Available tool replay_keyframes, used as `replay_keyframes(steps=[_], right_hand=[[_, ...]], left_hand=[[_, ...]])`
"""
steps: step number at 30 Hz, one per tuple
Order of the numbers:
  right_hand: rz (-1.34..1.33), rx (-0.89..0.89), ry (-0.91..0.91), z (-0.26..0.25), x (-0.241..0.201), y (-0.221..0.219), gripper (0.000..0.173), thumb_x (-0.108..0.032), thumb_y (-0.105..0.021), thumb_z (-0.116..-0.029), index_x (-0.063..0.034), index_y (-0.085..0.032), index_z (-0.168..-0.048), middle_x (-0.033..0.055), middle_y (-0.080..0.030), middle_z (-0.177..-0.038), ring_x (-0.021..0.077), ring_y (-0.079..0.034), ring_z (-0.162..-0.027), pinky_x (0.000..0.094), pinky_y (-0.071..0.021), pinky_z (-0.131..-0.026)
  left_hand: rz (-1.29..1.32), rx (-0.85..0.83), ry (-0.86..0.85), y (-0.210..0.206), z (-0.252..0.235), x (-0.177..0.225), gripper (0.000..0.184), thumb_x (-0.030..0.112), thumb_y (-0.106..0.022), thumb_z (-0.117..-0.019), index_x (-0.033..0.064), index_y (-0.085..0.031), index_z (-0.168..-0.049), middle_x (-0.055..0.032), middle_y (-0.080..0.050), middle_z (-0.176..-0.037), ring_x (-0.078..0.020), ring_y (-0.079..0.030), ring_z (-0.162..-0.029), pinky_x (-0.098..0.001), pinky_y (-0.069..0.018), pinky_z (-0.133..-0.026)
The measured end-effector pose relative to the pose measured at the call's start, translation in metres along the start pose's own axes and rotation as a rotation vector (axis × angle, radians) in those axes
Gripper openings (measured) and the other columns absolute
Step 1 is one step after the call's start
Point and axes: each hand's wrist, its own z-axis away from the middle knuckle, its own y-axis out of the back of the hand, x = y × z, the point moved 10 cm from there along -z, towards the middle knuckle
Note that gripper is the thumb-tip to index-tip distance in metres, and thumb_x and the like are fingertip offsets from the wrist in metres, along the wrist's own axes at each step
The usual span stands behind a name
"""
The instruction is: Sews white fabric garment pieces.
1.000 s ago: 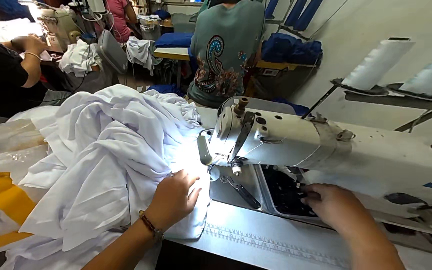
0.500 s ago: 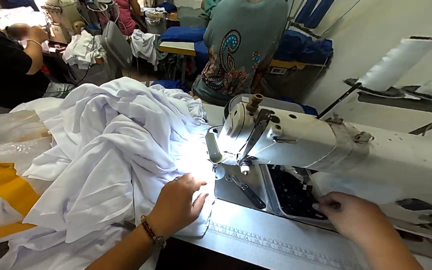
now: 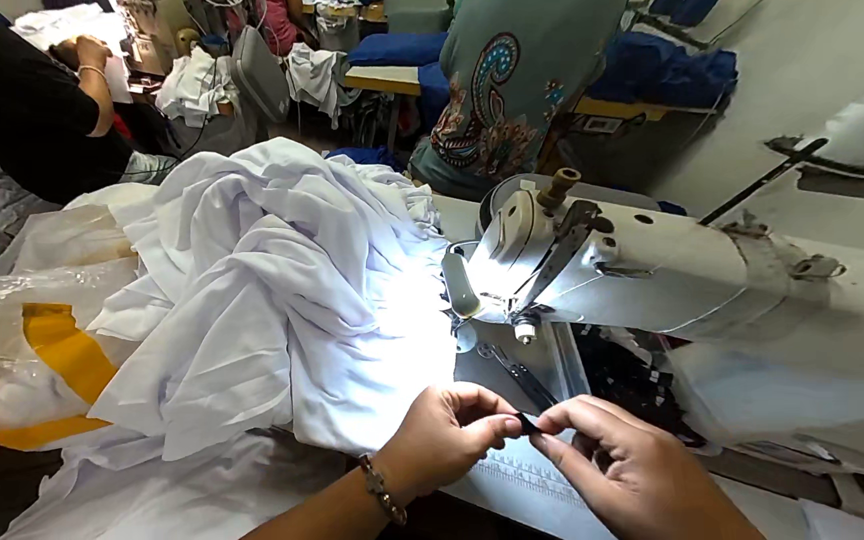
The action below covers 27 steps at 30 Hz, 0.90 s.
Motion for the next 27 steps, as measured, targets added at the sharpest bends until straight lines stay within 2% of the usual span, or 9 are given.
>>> replay_keyframes(steps=[3,8,11,13,15,18,21,23,27], right_hand=[[-0.243,0.012,-0.063,0.002,0.006,-0.006,0.019,-0.023,-0.062,-0.0934,-0.0079,-0.072,-0.098,-0.0009,-0.065,-0.088,-0.0025,-0.055,-0.068,0.0131,-0.0467,-0.059],[-0.526,-0.012,-0.072,0.007,0.0,-0.022,0.014,-0.015,-0.061,-0.0955,-0.0047,-0.068,-0.101,0.0008,-0.067,-0.096,0.0017,-0.063,-0.076,0.0185,-0.0559,-0.067],[-0.512,0.01,-0.064,0.01,-0.002,-0.027,0.013,-0.016,-0.062,-0.0943,-0.0058,-0.069,-0.099,0.0004,-0.066,-0.095,0.0012,-0.062,-0.076,0.0171,-0.0547,-0.067],[-0.481,0.037,-0.078,0.011,-0.001,-0.027,0.012,-0.016,-0.064,-0.0932,-0.0065,-0.07,-0.098,0.0004,-0.067,-0.094,0.0005,-0.062,-0.076,0.016,-0.0538,-0.065],[-0.443,0.056,-0.086,0.011,0.0,-0.027,0.011,-0.017,-0.065,-0.0927,-0.0072,-0.07,-0.097,0.0002,-0.067,-0.093,-0.0005,-0.06,-0.075,0.0152,-0.0518,-0.064],[-0.378,0.087,-0.092,0.012,0.001,-0.027,0.012,-0.02,-0.068,-0.0917,-0.0078,-0.07,-0.093,-0.0006,-0.065,-0.089,-0.0016,-0.058,-0.072,0.0133,-0.0487,-0.062],[-0.342,0.113,-0.087,0.014,0.003,-0.027,0.018,-0.026,-0.071,-0.092,-0.0077,-0.069,-0.092,0.0,-0.064,-0.087,-0.0024,-0.057,-0.071,0.012,-0.0479,-0.061],[-0.349,0.125,-0.093,0.016,0.003,-0.027,0.021,-0.027,-0.073,-0.0915,-0.0061,-0.068,-0.095,0.0005,-0.064,-0.088,-0.0026,-0.057,-0.07,0.0122,-0.0482,-0.061],[-0.399,0.118,-0.112,0.024,0.003,-0.023,0.026,-0.021,-0.072,-0.0925,-0.0007,-0.066,-0.107,0.003,-0.067,-0.094,-0.0001,-0.06,-0.074,0.0156,-0.0525,-0.065]], left_hand=[[0.213,0.0,0.129,0.005,0.009,-0.007,0.009,0.006,-0.059,-0.102,0.0028,-0.067,-0.1,-0.0002,-0.071,-0.089,-0.006,-0.067,-0.075,-0.0226,-0.0573,-0.068],[0.369,-0.072,0.242,-0.001,0.019,-0.014,0.013,0.008,-0.055,-0.1037,0.0072,-0.065,-0.097,0.0,-0.069,-0.089,-0.007,-0.066,-0.074,-0.0234,-0.0572,-0.066],[0.372,-0.054,0.27,-0.003,0.021,-0.018,0.006,0.006,-0.058,-0.1018,0.0065,-0.063,-0.105,-0.0008,-0.07,-0.089,-0.0069,-0.067,-0.072,-0.0223,-0.0566,-0.062],[0.351,-0.029,0.273,-0.001,0.022,-0.019,0.011,0.004,-0.06,-0.101,0.007,-0.058,-0.112,-0.0017,-0.07,-0.089,-0.0073,-0.068,-0.071,-0.0219,-0.0562,-0.061],[0.306,-0.025,0.241,0.0,0.022,-0.018,0.007,0.006,-0.06,-0.1012,0.0059,-0.062,-0.107,-0.0017,-0.069,-0.09,-0.0071,-0.066,-0.072,-0.0213,-0.0553,-0.06],[0.233,-0.053,0.217,0.001,0.024,-0.014,0.013,0.007,-0.055,-0.1035,0.0043,-0.067,-0.103,0.0003,-0.07,-0.091,-0.0058,-0.067,-0.073,-0.0217,-0.0569,-0.063],[0.195,-0.069,0.188,0.003,0.025,-0.012,0.01,0.008,-0.061,-0.1009,0.0041,-0.07,-0.1,0.0021,-0.072,-0.086,-0.0035,-0.067,-0.071,-0.0208,-0.0571,-0.064],[0.193,-0.072,0.177,0.004,0.025,-0.012,0.007,0.007,-0.066,-0.0975,0.0035,-0.072,-0.097,0.0019,-0.072,-0.083,-0.0036,-0.067,-0.07,-0.0211,-0.0571,-0.065],[0.197,-0.046,0.191,0.006,0.024,-0.013,0.011,0.005,-0.063,-0.0993,0.0036,-0.071,-0.093,0.001,-0.073,-0.083,-0.0032,-0.066,-0.069,-0.0199,-0.0552,-0.064]])
